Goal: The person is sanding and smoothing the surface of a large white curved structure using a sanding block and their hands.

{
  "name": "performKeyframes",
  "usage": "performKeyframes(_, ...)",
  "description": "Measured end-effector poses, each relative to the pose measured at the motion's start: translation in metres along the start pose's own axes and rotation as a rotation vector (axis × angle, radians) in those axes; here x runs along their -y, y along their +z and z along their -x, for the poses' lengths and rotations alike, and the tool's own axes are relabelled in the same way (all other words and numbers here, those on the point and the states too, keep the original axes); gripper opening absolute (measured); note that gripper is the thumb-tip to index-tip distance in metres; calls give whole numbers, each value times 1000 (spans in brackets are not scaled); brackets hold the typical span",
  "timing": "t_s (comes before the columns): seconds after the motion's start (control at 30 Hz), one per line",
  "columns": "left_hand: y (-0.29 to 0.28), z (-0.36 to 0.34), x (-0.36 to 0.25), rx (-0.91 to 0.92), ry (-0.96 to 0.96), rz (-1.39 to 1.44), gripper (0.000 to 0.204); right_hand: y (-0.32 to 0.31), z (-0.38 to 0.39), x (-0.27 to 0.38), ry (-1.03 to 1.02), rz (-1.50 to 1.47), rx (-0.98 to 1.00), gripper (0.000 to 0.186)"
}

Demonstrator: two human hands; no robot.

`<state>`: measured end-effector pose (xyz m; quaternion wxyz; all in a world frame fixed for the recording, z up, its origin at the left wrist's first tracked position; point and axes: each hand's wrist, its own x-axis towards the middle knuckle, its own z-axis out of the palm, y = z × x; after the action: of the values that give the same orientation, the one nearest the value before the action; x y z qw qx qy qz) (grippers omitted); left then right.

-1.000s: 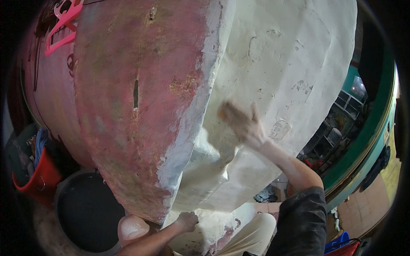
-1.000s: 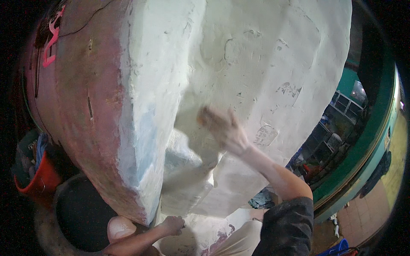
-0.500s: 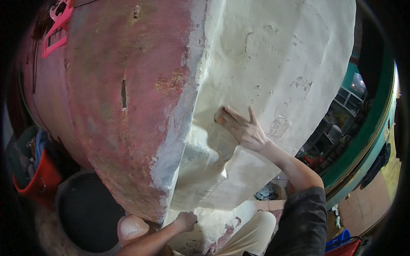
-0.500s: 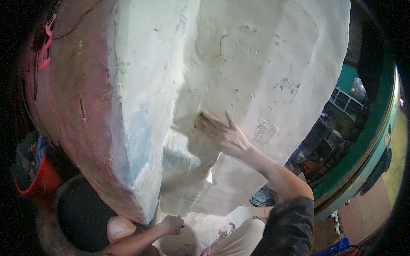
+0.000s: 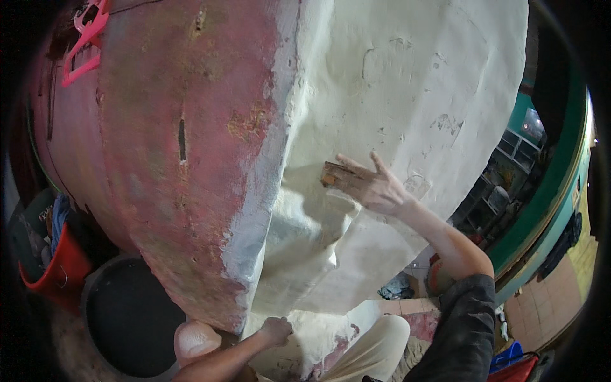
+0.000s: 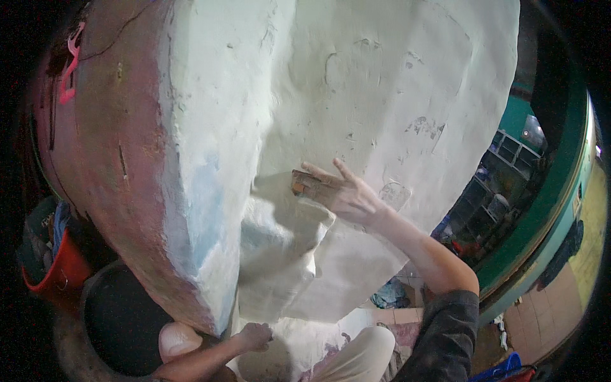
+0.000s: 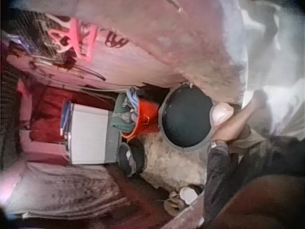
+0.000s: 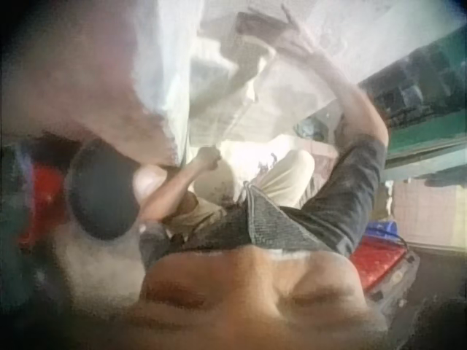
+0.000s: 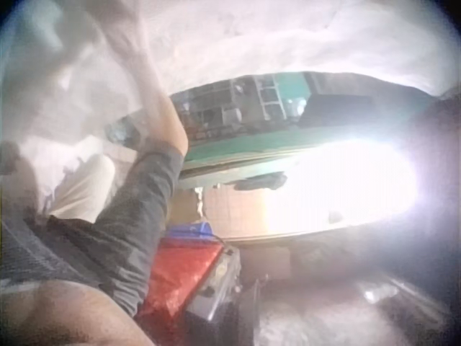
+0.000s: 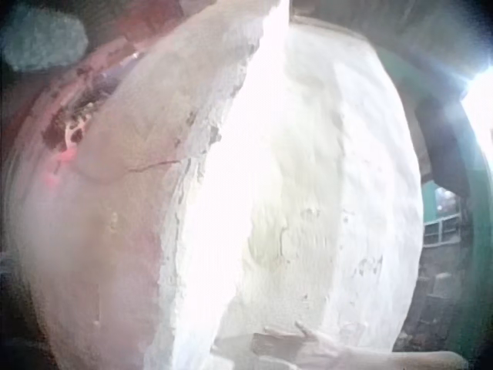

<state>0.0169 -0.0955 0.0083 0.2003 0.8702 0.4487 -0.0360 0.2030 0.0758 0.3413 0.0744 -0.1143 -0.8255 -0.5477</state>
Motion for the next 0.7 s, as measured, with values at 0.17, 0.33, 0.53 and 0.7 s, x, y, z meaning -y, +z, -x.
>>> performKeyframes(0.17,9,-4,6,18,62,-18,24,-34,-41,-57,309,238,-66,50)
performKeyframes(0.33,12,-4,8,-68,36,37,25,-21,-20,-13,405,69,13,53)
performKeyframes(0.53,6,4,-1,-104,57,87,23,-8,27,22,398,108,50,57)
performKeyframes(0.7,-14,-3,-6,81,13,-9,21,-22,-62,-23,451,71,-199,59)
